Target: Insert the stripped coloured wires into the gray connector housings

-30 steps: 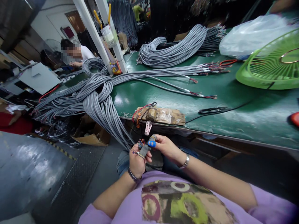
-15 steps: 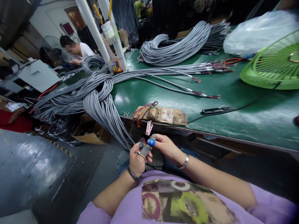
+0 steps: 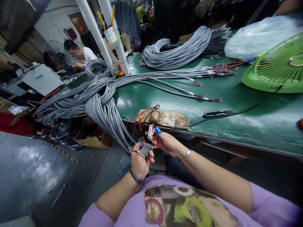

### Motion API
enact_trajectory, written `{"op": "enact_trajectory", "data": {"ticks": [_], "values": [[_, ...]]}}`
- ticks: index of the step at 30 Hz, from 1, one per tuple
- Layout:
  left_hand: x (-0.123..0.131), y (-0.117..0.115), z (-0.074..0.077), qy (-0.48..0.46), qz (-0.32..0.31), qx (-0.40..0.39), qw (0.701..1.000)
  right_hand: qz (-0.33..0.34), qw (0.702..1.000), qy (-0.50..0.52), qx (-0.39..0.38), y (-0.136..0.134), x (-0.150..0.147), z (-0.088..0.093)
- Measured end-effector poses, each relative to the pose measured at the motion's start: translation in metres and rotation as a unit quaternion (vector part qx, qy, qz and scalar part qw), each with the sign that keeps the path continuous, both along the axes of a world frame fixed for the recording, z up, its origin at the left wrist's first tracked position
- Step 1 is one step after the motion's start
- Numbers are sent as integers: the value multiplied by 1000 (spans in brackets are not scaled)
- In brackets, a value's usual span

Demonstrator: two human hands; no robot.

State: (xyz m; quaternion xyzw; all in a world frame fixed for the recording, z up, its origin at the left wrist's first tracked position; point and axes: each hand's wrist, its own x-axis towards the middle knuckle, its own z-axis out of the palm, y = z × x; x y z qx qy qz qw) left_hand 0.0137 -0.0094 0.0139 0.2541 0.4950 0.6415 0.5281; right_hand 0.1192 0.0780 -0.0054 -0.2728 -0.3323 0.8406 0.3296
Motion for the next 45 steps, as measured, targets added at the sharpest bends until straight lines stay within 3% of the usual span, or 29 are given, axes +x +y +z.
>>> {"op": "enact_trajectory", "data": {"ticks": [2, 6, 8, 12, 19, 32, 38, 45], "values": [[3, 3, 1, -1, -6, 5, 1000, -18, 998, -1, 63, 3, -3, 2], [7, 8, 0, -5, 4, 1, 1000, -137, 974, -82, 159, 5, -8, -2], [9, 11, -1, -8, 8, -1, 1000, -136, 979, -59, 143, 5, -11, -3], [11, 15, -5, -15, 14, 5, 1000, -75, 995, 63, 21, 4, -19, 0], [11, 15, -9, -6, 8, -11, 1000, -103, 985, 105, -89, 4, -25, 6], [6, -2, -6, 2, 8, -12, 1000, -17, 987, 117, -109, 5, -10, 4], [4, 2, 2, 3, 40, 0, 999, -64, 994, 80, -38, 4, -12, 8], [3, 10, 4, 12, 45, -1, 999, -49, 996, 54, -56, 2, -11, 13]]}}
